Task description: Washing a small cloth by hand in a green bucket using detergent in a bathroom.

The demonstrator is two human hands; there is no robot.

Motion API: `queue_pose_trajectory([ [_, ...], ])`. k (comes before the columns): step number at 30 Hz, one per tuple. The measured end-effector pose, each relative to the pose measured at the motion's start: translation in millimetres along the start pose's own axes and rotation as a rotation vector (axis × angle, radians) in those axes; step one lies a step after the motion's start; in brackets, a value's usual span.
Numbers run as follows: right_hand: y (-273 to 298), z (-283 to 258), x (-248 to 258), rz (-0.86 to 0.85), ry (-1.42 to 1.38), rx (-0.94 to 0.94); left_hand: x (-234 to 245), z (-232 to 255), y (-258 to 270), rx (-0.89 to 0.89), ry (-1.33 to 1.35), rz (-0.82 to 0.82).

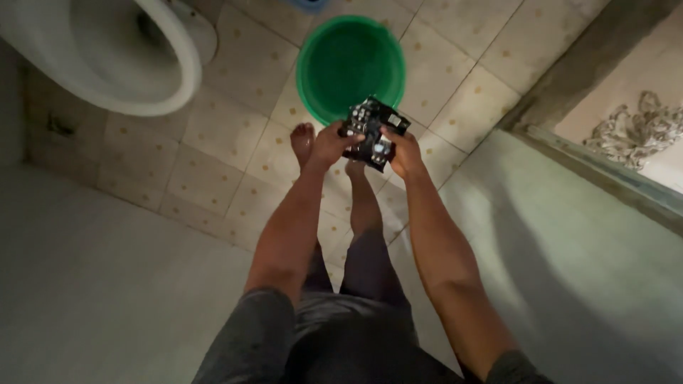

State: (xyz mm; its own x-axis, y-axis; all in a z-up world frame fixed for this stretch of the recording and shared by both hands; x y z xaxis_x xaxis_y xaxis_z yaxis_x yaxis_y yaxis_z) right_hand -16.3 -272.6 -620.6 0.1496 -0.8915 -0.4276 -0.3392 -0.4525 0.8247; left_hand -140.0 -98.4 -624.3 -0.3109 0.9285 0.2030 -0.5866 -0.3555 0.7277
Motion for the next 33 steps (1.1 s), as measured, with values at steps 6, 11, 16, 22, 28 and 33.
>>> queue_pose_trajectory([
  [6, -18.8, 20.4, 2.4, 0.180, -0.201, -0.005, 6.9, -3.2, -19.2, 0.081, 0.075, -0.030],
  [11, -21.3, 17.2, 14.8, 0.189, 0.023, 0.129, 5.5, -25.6, -34.3, 0.050, 0.043, -0.062],
  [16, -17.9, 13.6, 10.3, 0.166, 0.153, 0.105, 6.9, -44.1, -46.0, 0.014, -0.173, -0.087],
  [22, -27.4, 16.1, 11.1, 0.260, 0.240, 0.075, 5.3, -53.4, -53.0, 0.120, -0.063, -0.113],
  [28, -42.3, 33.9, 39.4, 0.283, 0.283, 0.096, 0.9, -46.6, -48.0, 0.153, 0.075, -0.283],
  [33, -40.9, 40.0, 40.8, 0.332, 0.265, 0.157, 5.6, -48.9, -55.7, 0.112, -0.150, -0.274],
])
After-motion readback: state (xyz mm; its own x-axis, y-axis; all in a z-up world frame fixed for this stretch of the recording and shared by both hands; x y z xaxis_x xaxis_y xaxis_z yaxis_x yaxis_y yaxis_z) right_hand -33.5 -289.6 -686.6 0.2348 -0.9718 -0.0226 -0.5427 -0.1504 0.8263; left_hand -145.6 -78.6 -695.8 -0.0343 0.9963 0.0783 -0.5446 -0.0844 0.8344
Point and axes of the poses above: each hand's wrist, its own y-axis away from the middle knuckle, its own x-axis out of the back of the hand, z = x × y, the point moved 4 cm from there along -y, towards the middle knuckle, and after that the axes turned 1 degree about -y, right-handed, at the moved point
